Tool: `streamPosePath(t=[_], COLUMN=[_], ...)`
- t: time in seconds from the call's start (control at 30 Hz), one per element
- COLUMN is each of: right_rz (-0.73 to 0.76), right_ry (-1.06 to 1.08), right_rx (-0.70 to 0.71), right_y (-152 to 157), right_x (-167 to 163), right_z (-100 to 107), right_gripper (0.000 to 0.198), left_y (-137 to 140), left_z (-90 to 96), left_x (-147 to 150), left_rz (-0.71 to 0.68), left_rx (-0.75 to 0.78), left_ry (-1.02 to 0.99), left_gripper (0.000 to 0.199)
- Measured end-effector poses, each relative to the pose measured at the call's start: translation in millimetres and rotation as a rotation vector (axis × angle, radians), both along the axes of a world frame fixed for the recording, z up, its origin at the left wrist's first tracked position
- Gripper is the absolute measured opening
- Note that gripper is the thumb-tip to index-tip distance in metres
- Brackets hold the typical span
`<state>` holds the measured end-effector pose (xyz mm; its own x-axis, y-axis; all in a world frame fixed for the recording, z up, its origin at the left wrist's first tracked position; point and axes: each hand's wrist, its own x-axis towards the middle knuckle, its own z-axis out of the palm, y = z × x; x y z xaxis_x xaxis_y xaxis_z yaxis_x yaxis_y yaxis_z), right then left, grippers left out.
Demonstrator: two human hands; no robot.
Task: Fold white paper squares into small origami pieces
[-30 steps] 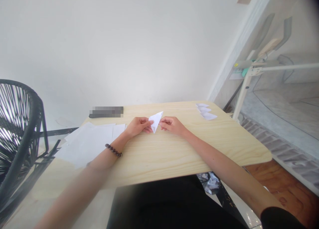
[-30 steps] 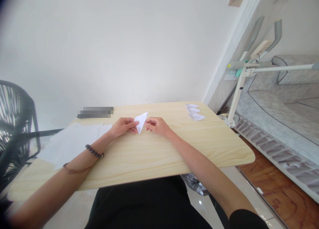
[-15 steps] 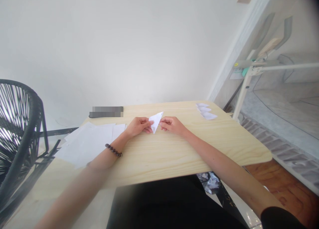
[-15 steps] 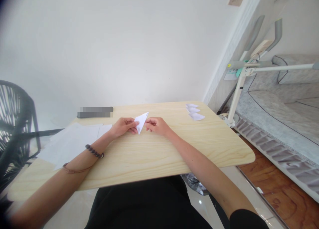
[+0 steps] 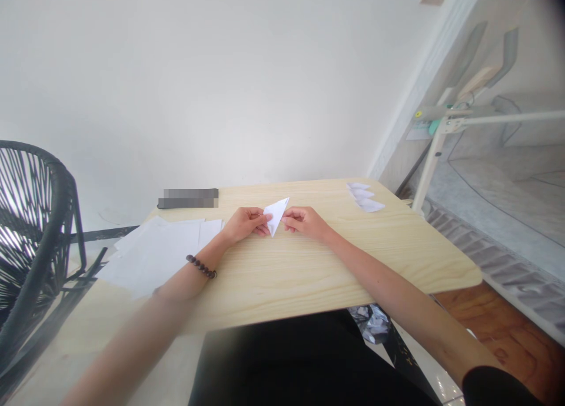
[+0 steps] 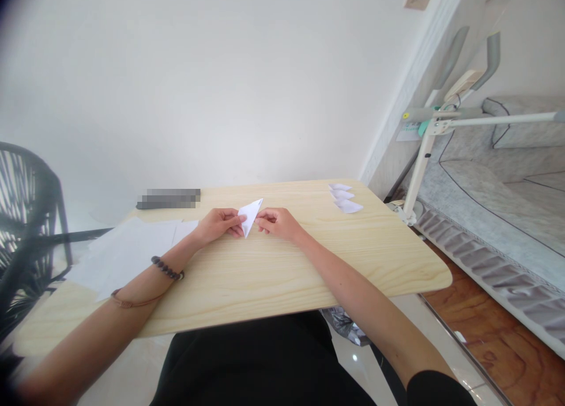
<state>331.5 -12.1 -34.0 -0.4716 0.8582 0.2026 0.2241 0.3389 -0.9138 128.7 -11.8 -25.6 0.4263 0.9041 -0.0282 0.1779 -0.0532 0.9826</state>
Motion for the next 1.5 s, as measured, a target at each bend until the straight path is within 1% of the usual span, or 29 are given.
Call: streamPosePath(t=[0.27,0.47,0.67,0.77,0.87,0.93,1.07,1.2,1.3,1.4,1.5], right_rz=[-0.005,-0.112,-0.138,-0.154,-0.171,-0.181,-0.205,-0.331,-0.406,-0.416,-0.424], right_ry=[-0.023,-0.056,-0.117,-0.157,-0.203,-0.236,-0.317,-0.456,-0.534,-0.576,-0.578], right_rx=[0.029,0.108,0.166,0.248,0.337,0.370,0.434,0.516,0.552,0.592,0.653], right_y=[0.8,1.7,1.3,1.9,2.0,0.9,-5.4,-12.6,-15.7,-17.5,-19.6], right_x=[0.0,-1.5,-2.4,-3.6,-4.7,-5.6,-9.5,-14.7,-17.0,-18.9,-21.8], right_z=[-0.9,-3.2,-3.6,-3.6,-3.4,-2.9,0.1,5.2,8.1,9.2,9.1], right_gripper=[0.024,0.020,0.020,0.018,0.015,0.013,0.014,0.021,0.023,0.022,0.024], left_y=[-1.3,-2.0,-4.8,-5.6,-5.0,-4.4,-5.1,-11.4,-16.1,-17.1,-15.3], left_z=[0.5,0.6,2.7,3.5,3.0,2.3,2.2,6.4,11.3,15.0,16.4], left_x=[0.0,0.0,0.8,1.9,2.8,3.0,5.1,11.2,15.1,16.1,15.1], left_rz=[-0.032,-0.100,-0.172,-0.204,-0.187,-0.153,-0.075,-0.020,0.014,0.047,0.036], left_rx=[0.027,0.061,0.118,0.176,0.188,0.147,0.014,-0.133,-0.192,-0.241,-0.284], left_ry=[0.011,0.042,0.081,0.132,0.157,0.129,0.057,0.058,0.027,0.004,-0.005], left_gripper=[0.034,0.038,0.039,0.037,0.037,0.038,0.045,0.052,0.053,0.054,0.053])
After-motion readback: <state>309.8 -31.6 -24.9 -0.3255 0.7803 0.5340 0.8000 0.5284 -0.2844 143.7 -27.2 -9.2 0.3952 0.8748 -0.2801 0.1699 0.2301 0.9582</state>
